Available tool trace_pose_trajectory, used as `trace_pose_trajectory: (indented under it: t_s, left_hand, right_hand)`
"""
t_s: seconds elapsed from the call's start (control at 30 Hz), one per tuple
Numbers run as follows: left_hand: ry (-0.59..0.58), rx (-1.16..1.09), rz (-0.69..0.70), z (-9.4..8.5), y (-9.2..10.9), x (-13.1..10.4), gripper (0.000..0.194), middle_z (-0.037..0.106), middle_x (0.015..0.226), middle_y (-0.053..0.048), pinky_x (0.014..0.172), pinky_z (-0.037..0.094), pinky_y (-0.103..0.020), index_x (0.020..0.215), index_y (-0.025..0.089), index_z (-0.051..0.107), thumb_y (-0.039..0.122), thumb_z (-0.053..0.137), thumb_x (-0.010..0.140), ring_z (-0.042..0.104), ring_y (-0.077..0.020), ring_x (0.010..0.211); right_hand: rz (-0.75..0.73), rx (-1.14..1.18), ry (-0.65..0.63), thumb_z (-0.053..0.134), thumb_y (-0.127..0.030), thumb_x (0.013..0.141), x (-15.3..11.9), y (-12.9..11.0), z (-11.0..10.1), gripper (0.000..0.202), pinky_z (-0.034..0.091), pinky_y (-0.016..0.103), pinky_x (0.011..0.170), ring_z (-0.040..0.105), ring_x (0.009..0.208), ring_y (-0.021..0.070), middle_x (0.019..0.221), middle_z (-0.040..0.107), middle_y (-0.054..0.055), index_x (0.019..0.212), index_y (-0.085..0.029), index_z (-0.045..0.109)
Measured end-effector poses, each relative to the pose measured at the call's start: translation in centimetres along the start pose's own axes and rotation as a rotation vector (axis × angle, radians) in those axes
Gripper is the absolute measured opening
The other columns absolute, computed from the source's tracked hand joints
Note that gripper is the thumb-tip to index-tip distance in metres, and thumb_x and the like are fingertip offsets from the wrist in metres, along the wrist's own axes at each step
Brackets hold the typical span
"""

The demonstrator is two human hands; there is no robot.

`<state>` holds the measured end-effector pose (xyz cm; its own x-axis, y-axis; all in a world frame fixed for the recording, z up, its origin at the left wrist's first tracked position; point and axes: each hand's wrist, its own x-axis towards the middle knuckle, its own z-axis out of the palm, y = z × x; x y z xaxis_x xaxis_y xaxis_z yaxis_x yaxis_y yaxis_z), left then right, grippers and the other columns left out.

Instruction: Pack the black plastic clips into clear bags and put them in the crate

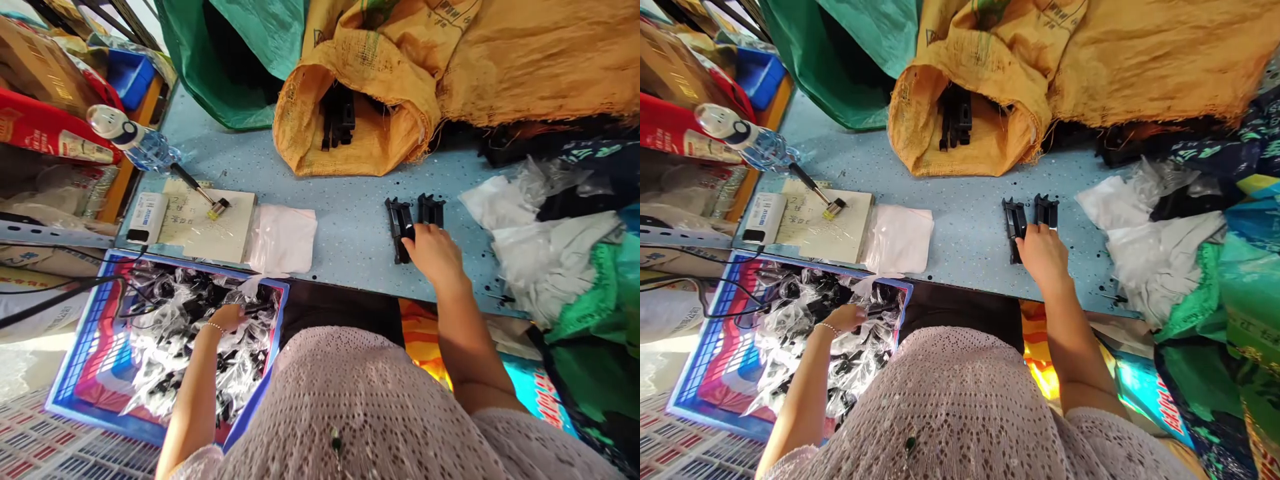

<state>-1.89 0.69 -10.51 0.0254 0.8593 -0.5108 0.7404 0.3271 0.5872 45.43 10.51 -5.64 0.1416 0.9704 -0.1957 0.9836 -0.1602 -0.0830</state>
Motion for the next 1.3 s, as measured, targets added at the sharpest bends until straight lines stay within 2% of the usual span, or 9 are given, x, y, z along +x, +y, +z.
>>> trace_pose_trajectory:
  t_s: [0.13,0.3,0.47,0.67,0.8,0.93,1.0,1.17,1.3]
  left_hand:
    - [-0.211,-0.151,0.26,0.4,7.6,1.4,0.024,0.074,0.075,-0.004,0.065,0.054,-0.03,0.089,0.025,0.079,0.043,0.064,0.088,0.069,-0.0195,0.067]
    - [0.419,-0.021,0.405,4.3,15.4,7.9,0.004,0.068,0.092,-0.012,0.083,0.053,-0.036,0.08,0.019,0.073,0.019,0.07,0.083,0.066,-0.0256,0.095]
    - [0.408,-0.282,0.259,4.2,13.8,11.5,0.016,0.062,0.073,-0.002,0.068,0.048,-0.03,0.07,0.019,0.063,0.019,0.078,0.073,0.06,-0.0178,0.071]
    - [0.34,-0.829,0.236,2.3,12.4,10.2,0.034,0.065,0.074,0.001,0.07,0.052,-0.028,0.073,0.02,0.049,0.024,0.081,0.063,0.063,-0.0128,0.069]
    - [0.399,-0.477,0.418,1.7,12.4,8.7,0.008,0.069,0.089,-0.005,0.089,0.056,-0.038,0.076,0.02,0.058,0.016,0.065,0.077,0.068,-0.0189,0.089]
    - [0.467,0.061,0.454,0.8,11.1,7.9,0.042,0.07,0.118,-0.013,0.108,0.05,-0.047,0.105,0.019,0.076,0.002,0.048,0.079,0.064,-0.0274,0.117]
    - [0.48,0.125,0.478,0.6,10.7,7.9,0.052,0.066,0.129,-0.015,0.111,0.05,-0.046,0.125,0.016,0.07,0.001,0.046,0.081,0.062,-0.0281,0.124]
    - [0.487,0.091,0.622,1.0,11.5,6.9,0.069,0.048,0.152,-0.017,0.112,0.051,-0.043,0.155,0.02,0.042,0.002,0.044,0.089,0.053,-0.0258,0.138]
    - [0.282,0.117,0.868,2.9,12.7,4.3,0.077,0.045,0.157,-0.014,0.12,0.046,-0.042,0.162,0.025,0.029,-0.002,0.04,0.09,0.047,-0.0233,0.145]
  right_hand:
    - [0.002,-0.034,-0.057,0.053,-0.026,0.096,-0.2,-0.8,0.8,0.038,0.053,0.045,0.08,0.07,0.097,0.0362,0.108,0.07,0.025,0.128,-0.006,0.058]
    - [-0.041,0.185,-0.055,0.051,-0.025,0.096,0.5,-1.2,2.4,0.042,0.053,0.048,0.087,0.071,0.102,0.037,0.113,0.072,0.023,0.135,-0.01,0.058]
    - [-0.067,1.093,-0.256,0.063,-0.036,0.087,0.3,-2.3,4.1,0.044,0.057,0.038,0.083,0.071,0.1,0.0259,0.113,0.074,0.011,0.128,-0.02,0.065]
    - [-0.147,1.857,-0.872,0.086,-0.046,0.07,0.5,-11.3,4.3,0.043,0.059,0.03,0.068,0.068,0.071,0.016,0.087,0.075,0.003,0.101,-0.019,0.073]
    - [-0.044,1.914,-0.98,0.092,-0.038,0.061,2.0,-16.2,5.6,0.039,0.061,0.029,0.067,0.067,0.067,0.0152,0.078,0.074,0.002,0.09,-0.018,0.075]
    - [-0.012,1.9,-0.787,0.089,-0.034,0.066,1.9,-15.4,6.6,0.033,0.057,0.023,0.063,0.065,0.066,0.0115,0.08,0.073,0.0,0.091,-0.018,0.075]
    - [-0.084,1.889,-0.809,0.087,-0.037,0.071,1.0,-13.6,6.3,0.033,0.057,0.022,0.062,0.066,0.066,0.0113,0.082,0.073,0.0,0.095,-0.018,0.075]
    - [-0.157,1.736,-1.306,0.088,-0.044,0.071,-1.0,-11.2,5.9,0.041,0.059,0.028,0.067,0.069,0.07,0.0158,0.085,0.074,0.006,0.094,-0.014,0.072]
    - [-0.036,1.792,-1.225,0.089,-0.04,0.067,-0.9,-13.3,6.8,0.042,0.06,0.029,0.072,0.068,0.076,0.0158,0.085,0.072,0.003,0.095,-0.017,0.067]
